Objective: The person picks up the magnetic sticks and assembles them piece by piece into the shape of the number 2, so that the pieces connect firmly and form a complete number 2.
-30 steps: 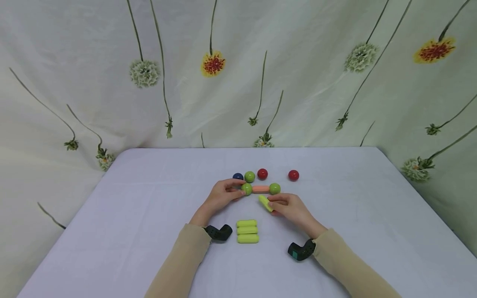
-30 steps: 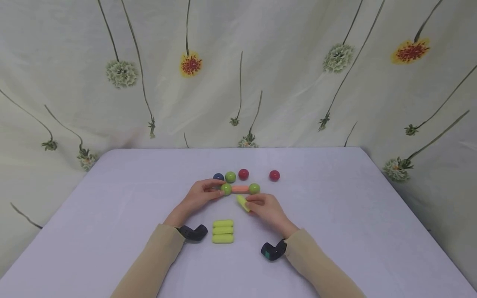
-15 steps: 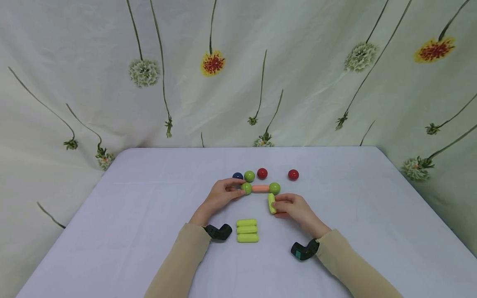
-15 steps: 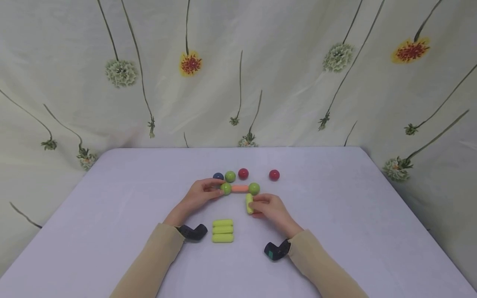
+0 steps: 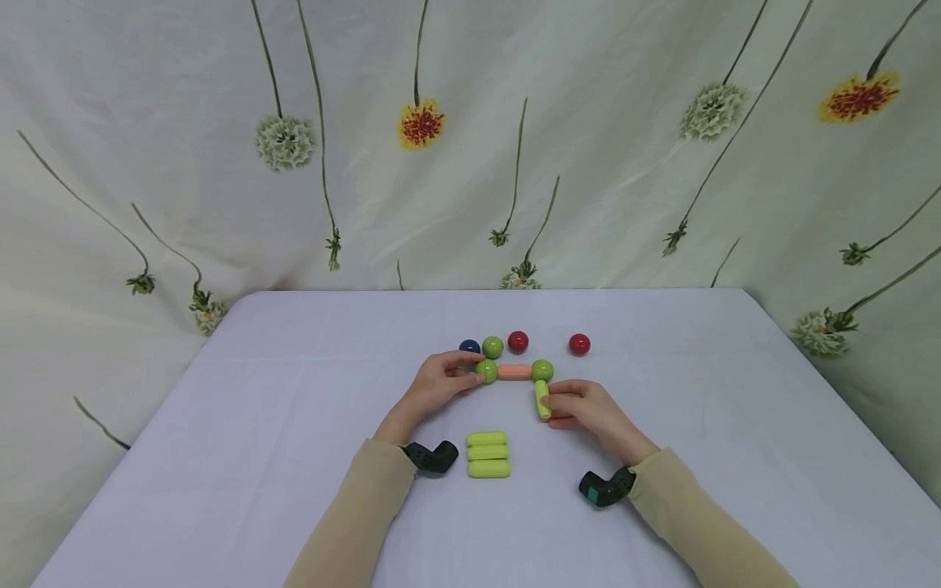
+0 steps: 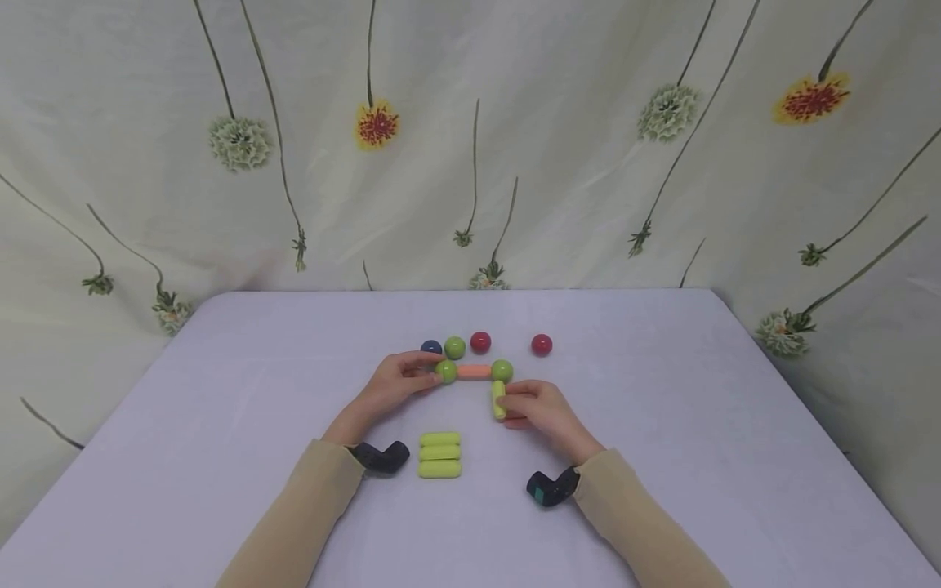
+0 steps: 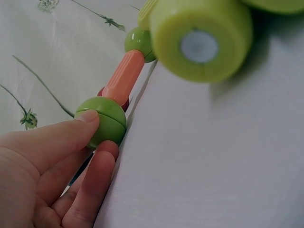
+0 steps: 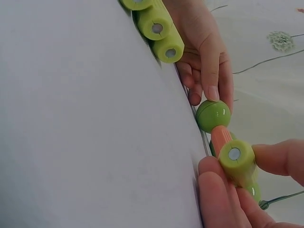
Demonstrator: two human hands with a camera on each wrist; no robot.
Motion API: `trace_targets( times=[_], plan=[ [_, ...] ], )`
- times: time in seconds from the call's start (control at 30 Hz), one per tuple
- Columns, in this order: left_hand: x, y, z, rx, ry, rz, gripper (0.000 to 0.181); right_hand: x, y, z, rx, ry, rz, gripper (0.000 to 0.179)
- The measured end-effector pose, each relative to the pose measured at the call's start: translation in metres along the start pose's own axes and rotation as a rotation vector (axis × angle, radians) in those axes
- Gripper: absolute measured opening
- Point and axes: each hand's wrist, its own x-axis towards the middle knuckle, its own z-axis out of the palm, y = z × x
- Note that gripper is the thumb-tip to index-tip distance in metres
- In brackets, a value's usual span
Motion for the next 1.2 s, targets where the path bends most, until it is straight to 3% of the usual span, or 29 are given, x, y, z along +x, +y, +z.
trace_targets(
  times=[1.2],
  plan=[
    [0.0001,-0.0006,0.0,-0.004,-0.01,0.025,0.034,0.0018,-0.0015,-0.0082,0.0,0.013,0.023,0.046]
  ],
)
